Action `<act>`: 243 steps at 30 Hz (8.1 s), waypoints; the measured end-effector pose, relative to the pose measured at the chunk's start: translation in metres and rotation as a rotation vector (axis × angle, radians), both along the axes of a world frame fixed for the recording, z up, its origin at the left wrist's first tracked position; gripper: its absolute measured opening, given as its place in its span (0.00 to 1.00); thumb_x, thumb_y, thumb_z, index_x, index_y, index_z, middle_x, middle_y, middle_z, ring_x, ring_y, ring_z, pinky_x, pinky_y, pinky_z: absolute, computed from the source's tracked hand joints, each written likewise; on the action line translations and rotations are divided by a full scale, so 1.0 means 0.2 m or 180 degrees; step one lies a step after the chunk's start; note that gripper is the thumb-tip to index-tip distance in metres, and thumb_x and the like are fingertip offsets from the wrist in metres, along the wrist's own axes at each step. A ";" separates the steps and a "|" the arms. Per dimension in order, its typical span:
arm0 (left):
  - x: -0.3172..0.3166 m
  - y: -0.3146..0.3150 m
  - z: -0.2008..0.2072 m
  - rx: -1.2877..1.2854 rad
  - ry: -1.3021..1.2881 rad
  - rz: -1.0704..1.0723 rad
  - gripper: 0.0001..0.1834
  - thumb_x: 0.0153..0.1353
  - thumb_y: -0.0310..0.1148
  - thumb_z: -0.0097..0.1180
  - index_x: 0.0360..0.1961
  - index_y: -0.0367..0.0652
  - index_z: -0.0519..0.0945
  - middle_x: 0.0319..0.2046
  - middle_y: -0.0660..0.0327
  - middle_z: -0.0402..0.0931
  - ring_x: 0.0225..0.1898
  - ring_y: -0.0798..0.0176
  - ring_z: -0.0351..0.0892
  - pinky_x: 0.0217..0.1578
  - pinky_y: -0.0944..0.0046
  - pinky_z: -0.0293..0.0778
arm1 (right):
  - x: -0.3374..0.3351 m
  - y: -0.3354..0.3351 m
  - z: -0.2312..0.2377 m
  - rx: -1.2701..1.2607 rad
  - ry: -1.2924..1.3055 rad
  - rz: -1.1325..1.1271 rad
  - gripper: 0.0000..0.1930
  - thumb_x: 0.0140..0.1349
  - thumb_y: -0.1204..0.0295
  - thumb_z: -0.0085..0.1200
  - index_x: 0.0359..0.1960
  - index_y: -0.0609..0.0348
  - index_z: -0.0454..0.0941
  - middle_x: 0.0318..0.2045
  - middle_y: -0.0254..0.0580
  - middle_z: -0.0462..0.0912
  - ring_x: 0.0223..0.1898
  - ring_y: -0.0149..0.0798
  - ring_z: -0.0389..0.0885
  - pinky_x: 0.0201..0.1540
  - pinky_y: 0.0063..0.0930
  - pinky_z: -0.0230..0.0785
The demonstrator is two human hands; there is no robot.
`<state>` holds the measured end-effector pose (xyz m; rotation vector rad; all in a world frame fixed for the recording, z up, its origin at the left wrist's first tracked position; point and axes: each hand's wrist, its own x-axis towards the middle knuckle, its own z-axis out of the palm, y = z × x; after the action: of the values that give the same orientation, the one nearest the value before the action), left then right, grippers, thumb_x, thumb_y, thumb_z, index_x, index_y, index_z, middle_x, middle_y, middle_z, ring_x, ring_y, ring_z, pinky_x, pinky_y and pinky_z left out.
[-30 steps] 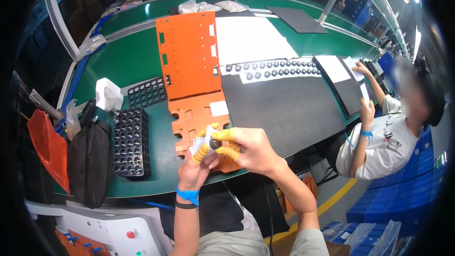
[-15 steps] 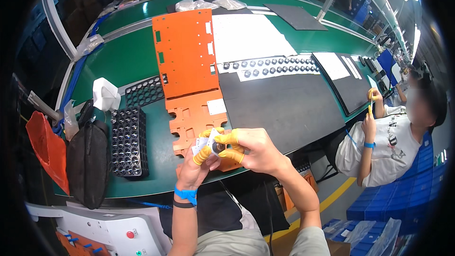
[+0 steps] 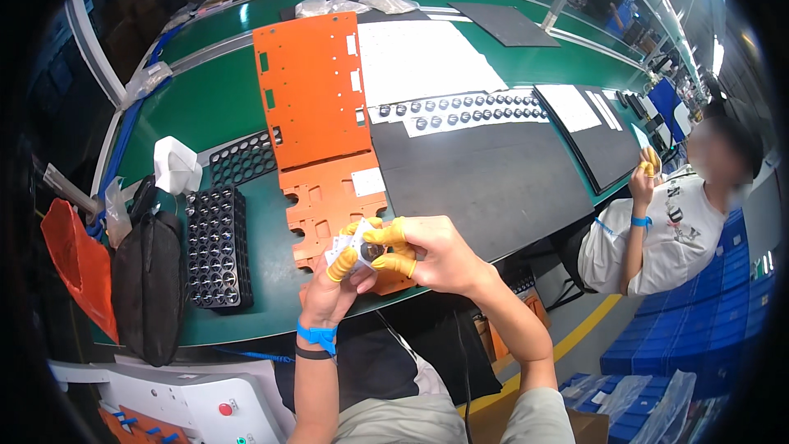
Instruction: The person places small cylindrical components into slots on an orange fixture, then wipes the fixture surface with a cloth. They handle the components one at a time, arranging them in a tray and positioning them on the fixture before moving the fixture to a machine.
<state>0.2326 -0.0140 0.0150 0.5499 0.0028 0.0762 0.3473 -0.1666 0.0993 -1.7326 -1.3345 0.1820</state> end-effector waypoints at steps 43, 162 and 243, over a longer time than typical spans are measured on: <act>0.05 -0.04 -0.02 -0.0081 -0.0042 0.1328 0.22 0.74 0.36 0.51 0.65 0.41 0.68 0.43 0.62 0.79 0.25 0.77 0.60 0.26 0.73 0.62 | 0.20 0.02 -0.22 -0.0819 0.0514 -0.1878 0.14 0.64 0.67 0.61 0.36 0.71 0.84 0.23 0.50 0.80 0.25 0.35 0.77 0.32 0.35 0.70; -0.08 0.02 -0.01 0.2827 0.0182 0.1709 0.29 0.71 0.44 0.33 0.67 0.37 0.62 0.60 0.55 0.66 0.56 0.60 0.68 0.58 0.62 0.65 | -0.20 0.26 -0.04 -0.0840 -0.0435 -0.0631 0.11 0.61 0.69 0.59 0.29 0.67 0.77 0.26 0.54 0.78 0.27 0.55 0.79 0.29 0.44 0.71; -0.07 -0.02 0.08 0.3464 0.0715 0.2356 0.12 0.70 0.30 0.53 0.52 0.39 0.80 0.44 0.56 0.78 0.48 0.58 0.73 0.54 0.61 0.67 | 0.06 -0.05 -0.20 -0.2100 0.1511 -0.0805 0.23 0.72 0.61 0.53 0.31 0.76 0.80 0.16 0.31 0.68 0.22 0.24 0.61 0.24 0.30 0.57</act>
<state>0.2195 -0.0185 0.0304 1.6237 0.4058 0.7680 0.3598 -0.1771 0.0587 -2.1910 -0.7296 0.9081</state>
